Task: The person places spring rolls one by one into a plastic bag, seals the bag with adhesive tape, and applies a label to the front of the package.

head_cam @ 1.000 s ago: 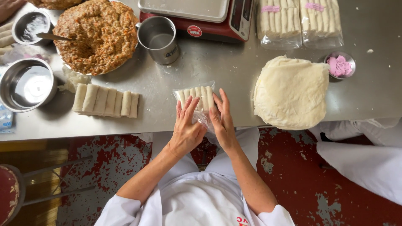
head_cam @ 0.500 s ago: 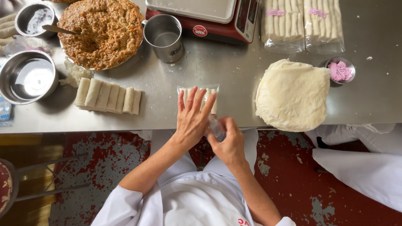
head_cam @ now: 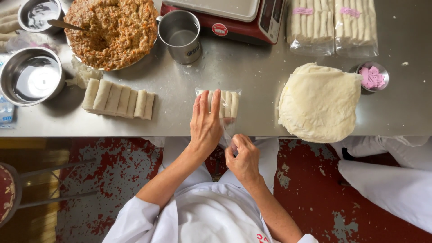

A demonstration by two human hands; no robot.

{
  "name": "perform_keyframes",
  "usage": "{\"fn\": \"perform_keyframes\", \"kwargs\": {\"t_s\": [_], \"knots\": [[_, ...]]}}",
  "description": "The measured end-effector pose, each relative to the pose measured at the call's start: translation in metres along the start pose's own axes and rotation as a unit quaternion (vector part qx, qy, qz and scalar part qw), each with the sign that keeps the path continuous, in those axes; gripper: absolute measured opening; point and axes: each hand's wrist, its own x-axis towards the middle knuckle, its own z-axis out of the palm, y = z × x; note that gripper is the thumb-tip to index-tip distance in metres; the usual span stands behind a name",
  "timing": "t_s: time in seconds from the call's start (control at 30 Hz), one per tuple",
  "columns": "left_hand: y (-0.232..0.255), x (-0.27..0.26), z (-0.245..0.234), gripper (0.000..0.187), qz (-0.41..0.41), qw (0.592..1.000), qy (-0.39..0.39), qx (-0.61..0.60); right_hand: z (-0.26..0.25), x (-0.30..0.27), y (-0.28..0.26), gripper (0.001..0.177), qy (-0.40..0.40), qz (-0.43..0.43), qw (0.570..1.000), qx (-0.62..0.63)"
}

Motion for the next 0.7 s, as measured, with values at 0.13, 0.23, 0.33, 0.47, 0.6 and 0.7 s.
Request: {"fn": "perform_keyframes", "kwargs": {"t_s": [0.13,0.23,0.33,0.47,0.6,0.7], "knots": [[-0.002,-0.013,-0.035,0.089,-0.044,0.994,-0.062,-0.077,-0.005,0.004,-0.009,0.029,-0.011,0.06,0.996,-0.06],[-0.007,-0.026,-0.045,0.081,-0.098,0.99,-0.09,-0.046,-0.009,0.027,-0.024,0.045,0.0,0.055,0.997,-0.062],[-0.015,-0.037,-0.041,0.087,-0.118,0.976,-0.12,-0.136,-0.004,0.044,-0.032,0.06,-0.009,0.046,0.994,-0.096],[-0.016,-0.031,-0.048,0.091,-0.091,0.976,-0.09,-0.175,0.014,0.058,-0.033,0.079,-0.018,0.066,0.991,-0.112],[-0.018,-0.037,-0.05,0.084,-0.15,0.954,-0.127,-0.227,0.03,0.062,-0.025,0.094,-0.004,0.068,0.986,-0.155],[-0.019,-0.039,-0.052,0.084,-0.174,0.94,-0.164,-0.245,0.025,0.065,-0.021,0.077,0.014,0.077,0.985,-0.156]]}}
